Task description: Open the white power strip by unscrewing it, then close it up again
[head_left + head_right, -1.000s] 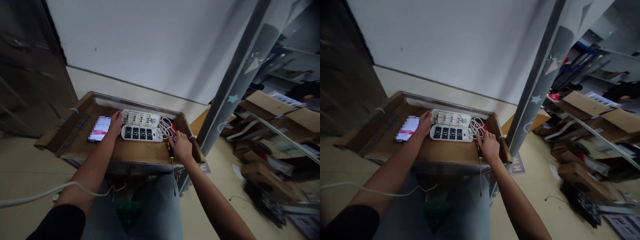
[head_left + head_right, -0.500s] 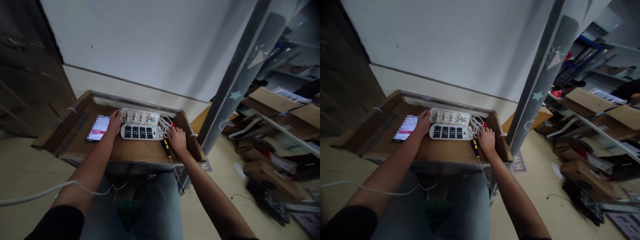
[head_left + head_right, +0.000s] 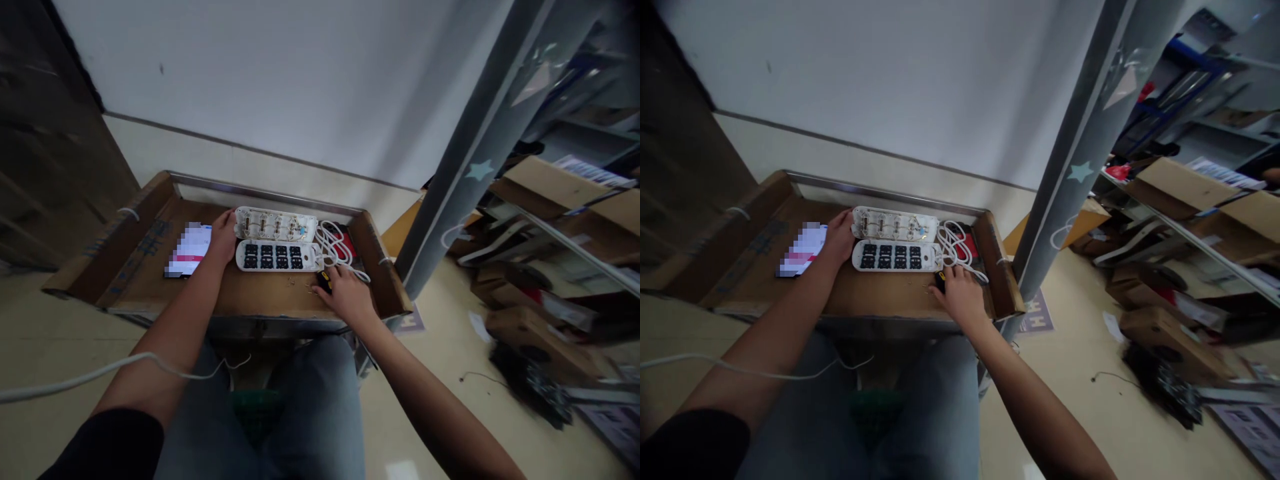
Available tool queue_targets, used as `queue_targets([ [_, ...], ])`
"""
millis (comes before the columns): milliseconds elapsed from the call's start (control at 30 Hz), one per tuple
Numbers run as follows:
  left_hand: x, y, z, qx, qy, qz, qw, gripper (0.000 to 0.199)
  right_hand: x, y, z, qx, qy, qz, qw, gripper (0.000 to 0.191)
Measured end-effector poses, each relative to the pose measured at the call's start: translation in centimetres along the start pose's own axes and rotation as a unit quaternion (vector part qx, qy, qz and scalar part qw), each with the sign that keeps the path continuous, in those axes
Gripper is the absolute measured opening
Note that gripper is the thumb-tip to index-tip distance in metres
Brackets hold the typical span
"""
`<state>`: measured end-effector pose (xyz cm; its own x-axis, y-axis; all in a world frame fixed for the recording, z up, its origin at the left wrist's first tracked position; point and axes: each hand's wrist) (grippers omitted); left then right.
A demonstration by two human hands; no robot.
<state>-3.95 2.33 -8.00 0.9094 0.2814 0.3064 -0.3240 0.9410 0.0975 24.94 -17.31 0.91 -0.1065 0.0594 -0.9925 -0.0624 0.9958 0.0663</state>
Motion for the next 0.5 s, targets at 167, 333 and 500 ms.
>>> queue_targets([
  [167, 0.0, 0.1, 0.0, 0.001, -0.005, 0.001, 1.0, 0.049, -1.8, -0.5, 0.5, -0.02, -0.001, -0.005, 1.0, 0.026],
  [333, -0.2, 0.3, -0.3, 0.004, -0.007, -0.001, 1.0, 0.051, -7.9, -6.9, 0.7, -0.078, 0.026, 0.132, 0.988, 0.025],
  [500, -0.2, 0.4, -0.5, 0.003, -0.018, -0.005, 1.0, 0.046, -8.3, -13.8, 1.8, -0.265, 0.086, 0.405, 0.871, 0.046],
])
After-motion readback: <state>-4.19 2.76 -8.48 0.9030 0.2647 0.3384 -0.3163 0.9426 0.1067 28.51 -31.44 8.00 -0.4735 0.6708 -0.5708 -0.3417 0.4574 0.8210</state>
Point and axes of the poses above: each hand's wrist, its own y-axis towards the middle knuckle, its own x-axis out of the palm, z = x × y, and after that the axes turned 11 degrees about y, right-handed
